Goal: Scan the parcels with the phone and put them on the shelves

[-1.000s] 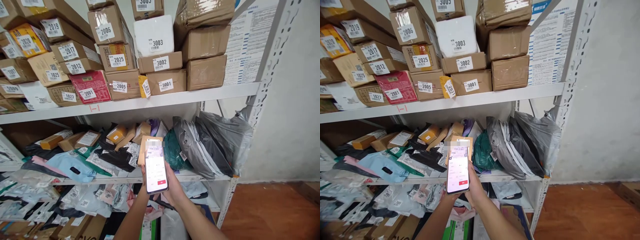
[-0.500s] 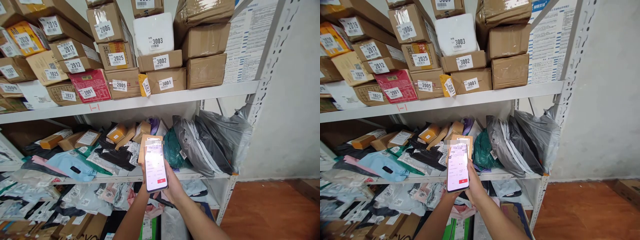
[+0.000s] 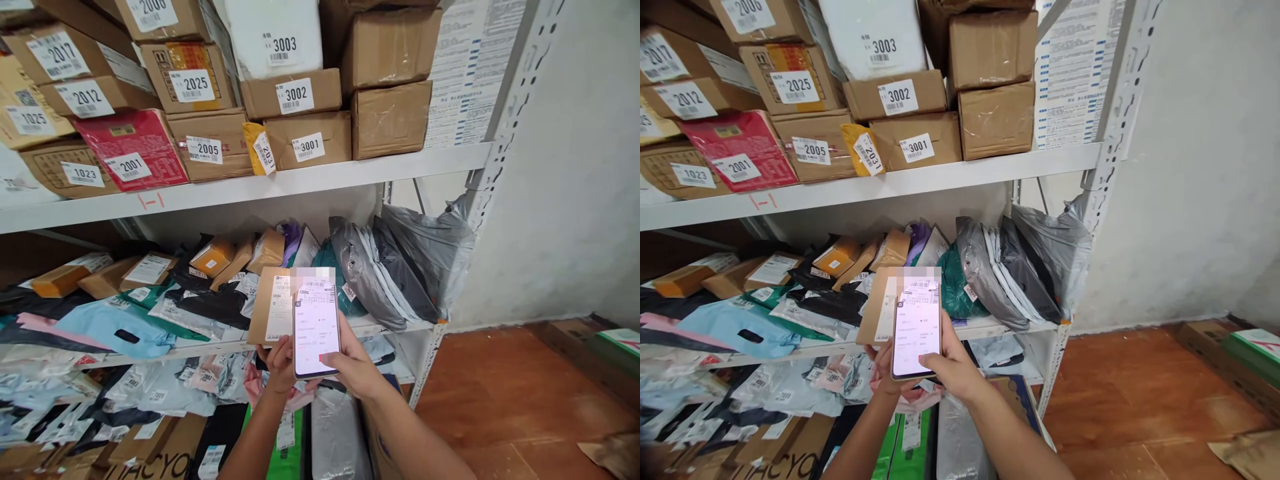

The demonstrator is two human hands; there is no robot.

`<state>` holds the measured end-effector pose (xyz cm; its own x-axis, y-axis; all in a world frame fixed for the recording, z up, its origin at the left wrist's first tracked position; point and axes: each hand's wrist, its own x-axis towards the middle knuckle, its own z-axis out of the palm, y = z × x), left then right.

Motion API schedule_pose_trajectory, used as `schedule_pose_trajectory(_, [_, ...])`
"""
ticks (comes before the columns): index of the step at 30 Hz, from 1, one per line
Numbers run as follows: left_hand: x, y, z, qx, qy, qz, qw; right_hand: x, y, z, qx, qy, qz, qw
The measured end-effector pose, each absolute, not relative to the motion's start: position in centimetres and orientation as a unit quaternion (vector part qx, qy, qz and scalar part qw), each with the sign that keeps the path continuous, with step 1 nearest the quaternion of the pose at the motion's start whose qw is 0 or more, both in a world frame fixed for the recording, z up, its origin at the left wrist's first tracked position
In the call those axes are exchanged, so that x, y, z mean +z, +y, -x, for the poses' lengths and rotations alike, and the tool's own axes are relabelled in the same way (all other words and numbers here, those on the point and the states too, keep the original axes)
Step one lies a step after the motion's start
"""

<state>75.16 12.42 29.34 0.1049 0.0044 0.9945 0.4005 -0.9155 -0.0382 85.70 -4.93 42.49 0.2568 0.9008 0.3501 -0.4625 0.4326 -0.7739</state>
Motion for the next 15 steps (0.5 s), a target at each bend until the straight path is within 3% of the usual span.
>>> schedule_pose_trajectory(7, [32.7, 7.8, -75.0, -0.641, -0.063, 0.714, 0.274, 41.1, -11.1, -89.0, 0.419, -0.399, 0.293, 0.761])
schedule_pose_trajectory(15, [34.9, 3.7, -77.9, -0.638, -0.047, 0.71, 0.294, 41.5, -18.2, -93.5, 0.396, -0.33, 0.293, 0.805])
